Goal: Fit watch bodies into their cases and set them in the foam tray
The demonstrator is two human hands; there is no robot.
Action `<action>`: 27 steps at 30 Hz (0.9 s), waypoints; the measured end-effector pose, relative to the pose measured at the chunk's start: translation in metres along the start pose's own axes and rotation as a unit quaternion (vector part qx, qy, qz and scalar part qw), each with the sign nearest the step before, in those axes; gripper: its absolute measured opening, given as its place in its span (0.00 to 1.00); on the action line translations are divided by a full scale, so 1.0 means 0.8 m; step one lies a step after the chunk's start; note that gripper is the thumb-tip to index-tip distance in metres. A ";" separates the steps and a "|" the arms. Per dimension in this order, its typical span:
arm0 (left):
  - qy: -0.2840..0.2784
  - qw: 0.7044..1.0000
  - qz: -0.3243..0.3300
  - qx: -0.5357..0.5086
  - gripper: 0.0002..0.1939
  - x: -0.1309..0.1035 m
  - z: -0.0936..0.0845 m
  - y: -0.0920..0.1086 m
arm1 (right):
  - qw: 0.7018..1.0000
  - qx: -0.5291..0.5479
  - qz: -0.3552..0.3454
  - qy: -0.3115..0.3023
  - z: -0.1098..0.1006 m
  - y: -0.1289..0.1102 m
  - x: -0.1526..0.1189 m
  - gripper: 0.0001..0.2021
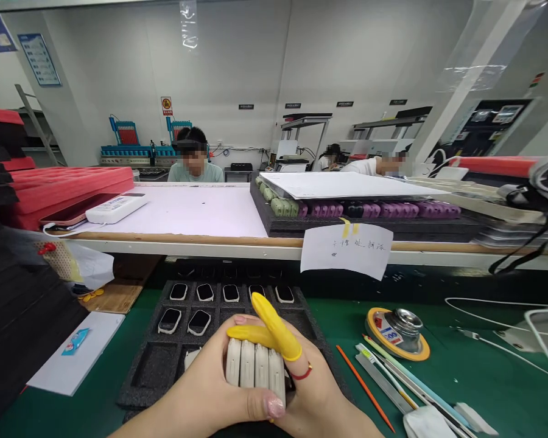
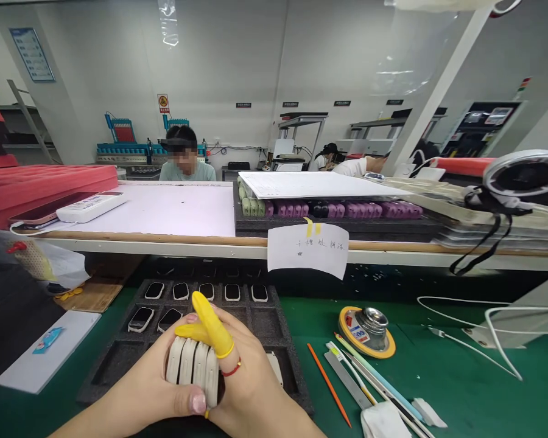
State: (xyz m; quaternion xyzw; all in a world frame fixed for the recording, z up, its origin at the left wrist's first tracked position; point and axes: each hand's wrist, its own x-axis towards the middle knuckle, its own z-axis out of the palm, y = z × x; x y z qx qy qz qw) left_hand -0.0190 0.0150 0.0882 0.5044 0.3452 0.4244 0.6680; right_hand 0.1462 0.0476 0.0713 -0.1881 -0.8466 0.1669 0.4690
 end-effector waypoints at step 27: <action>-0.020 0.834 0.353 0.423 0.35 0.012 -0.018 -0.019 | 0.856 0.358 0.372 -0.007 -0.001 -0.010 0.002 0.58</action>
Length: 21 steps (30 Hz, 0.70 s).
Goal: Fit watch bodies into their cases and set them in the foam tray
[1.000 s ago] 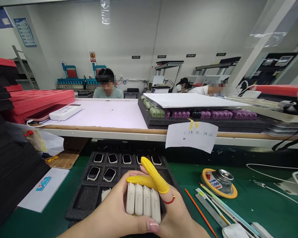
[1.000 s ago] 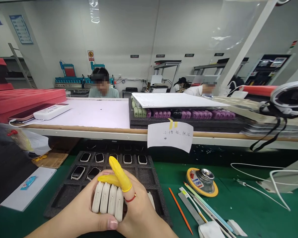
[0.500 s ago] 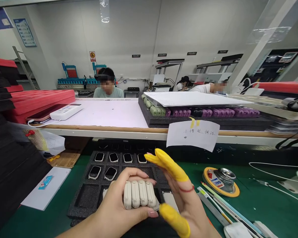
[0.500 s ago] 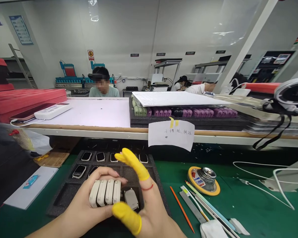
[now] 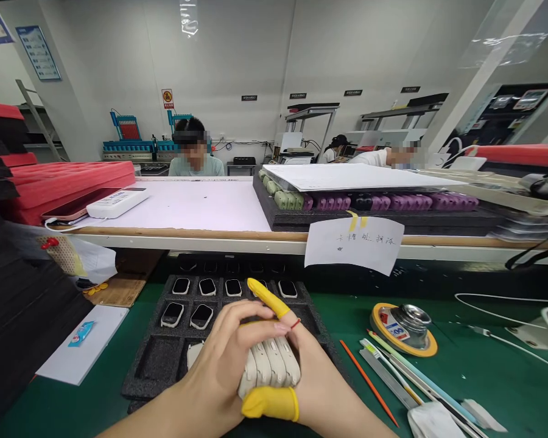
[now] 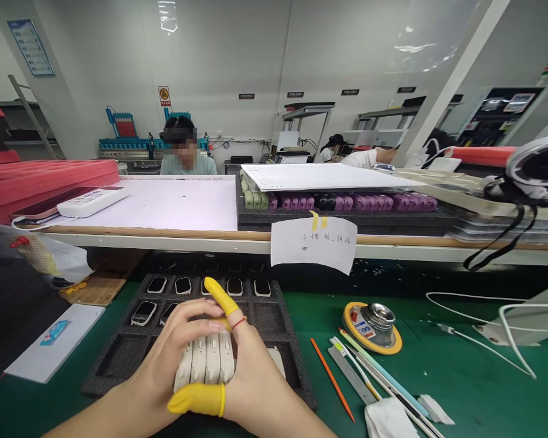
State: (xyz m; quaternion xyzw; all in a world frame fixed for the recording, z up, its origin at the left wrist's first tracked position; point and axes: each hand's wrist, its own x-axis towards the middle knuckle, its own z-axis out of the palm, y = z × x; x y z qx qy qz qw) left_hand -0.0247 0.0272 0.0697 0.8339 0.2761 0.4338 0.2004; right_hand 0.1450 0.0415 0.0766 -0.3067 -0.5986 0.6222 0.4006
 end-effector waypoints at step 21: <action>-0.041 0.787 -0.339 -0.514 0.27 0.004 -0.013 0.018 | 0.946 -0.201 -0.252 0.027 -0.008 0.001 -0.002 0.30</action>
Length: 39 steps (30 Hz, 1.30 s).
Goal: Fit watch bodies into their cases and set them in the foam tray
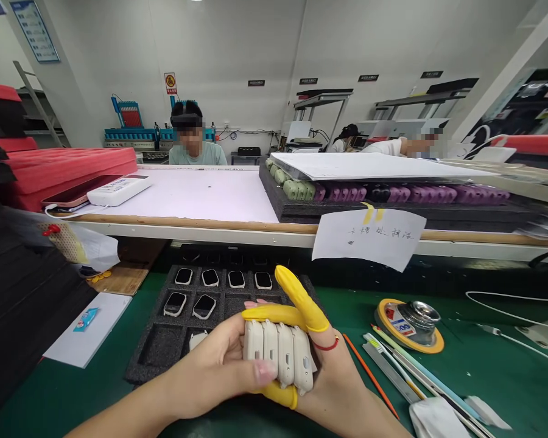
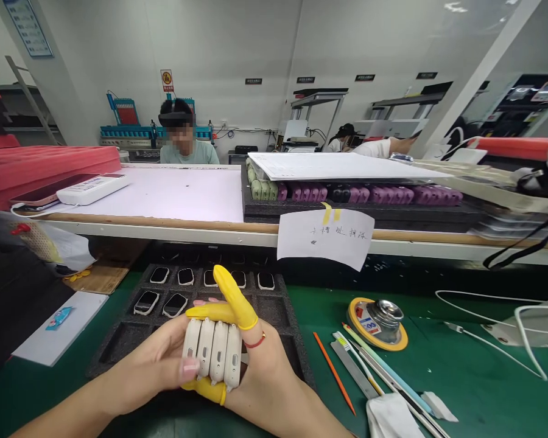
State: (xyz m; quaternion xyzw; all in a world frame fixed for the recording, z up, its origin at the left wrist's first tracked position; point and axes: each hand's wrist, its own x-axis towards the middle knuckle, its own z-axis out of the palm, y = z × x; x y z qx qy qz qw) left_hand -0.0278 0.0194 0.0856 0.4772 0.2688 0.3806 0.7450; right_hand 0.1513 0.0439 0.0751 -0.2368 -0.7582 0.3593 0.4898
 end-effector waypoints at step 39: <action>0.069 0.993 0.026 0.096 0.30 0.002 0.013 -0.002 | 0.982 -0.129 -0.119 -0.065 0.003 0.000 0.000 0.43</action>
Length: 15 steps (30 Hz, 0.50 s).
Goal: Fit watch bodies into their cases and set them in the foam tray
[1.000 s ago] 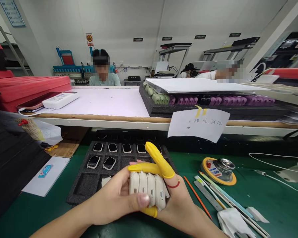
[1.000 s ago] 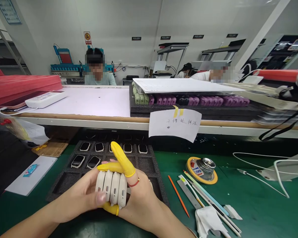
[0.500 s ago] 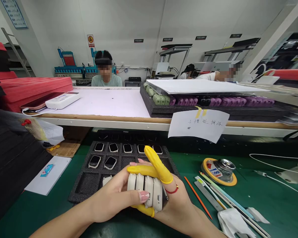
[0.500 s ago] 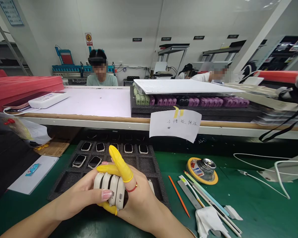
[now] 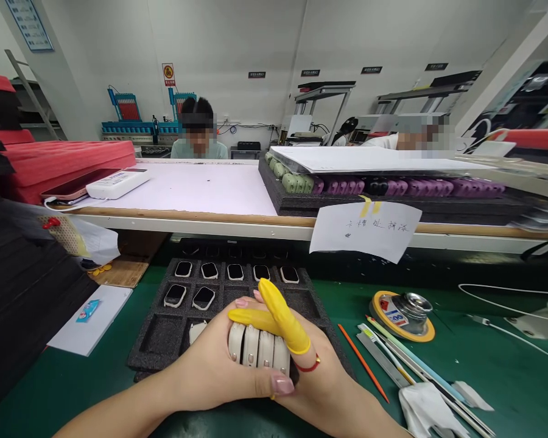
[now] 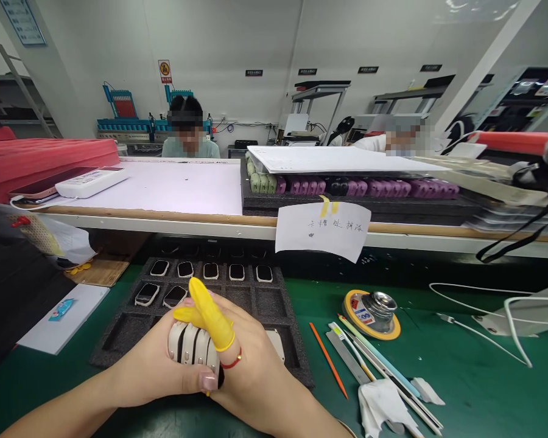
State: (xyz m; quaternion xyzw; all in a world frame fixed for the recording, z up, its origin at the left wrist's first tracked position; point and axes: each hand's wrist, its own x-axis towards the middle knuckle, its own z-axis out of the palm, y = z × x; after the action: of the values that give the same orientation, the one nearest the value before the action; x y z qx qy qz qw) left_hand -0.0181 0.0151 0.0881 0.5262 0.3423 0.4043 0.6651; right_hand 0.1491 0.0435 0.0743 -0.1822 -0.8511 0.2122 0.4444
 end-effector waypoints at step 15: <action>0.048 0.959 0.199 0.196 0.23 -0.007 0.005 -0.005 | 0.935 0.245 0.253 0.048 -0.024 0.011 -0.013 0.32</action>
State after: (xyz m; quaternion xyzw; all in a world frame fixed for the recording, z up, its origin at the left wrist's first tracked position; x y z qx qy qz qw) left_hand -0.0165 0.0076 0.0849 0.6840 0.3350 0.4777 0.4378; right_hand 0.1716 0.0493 0.0726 -0.2868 -0.6759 0.5106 0.4475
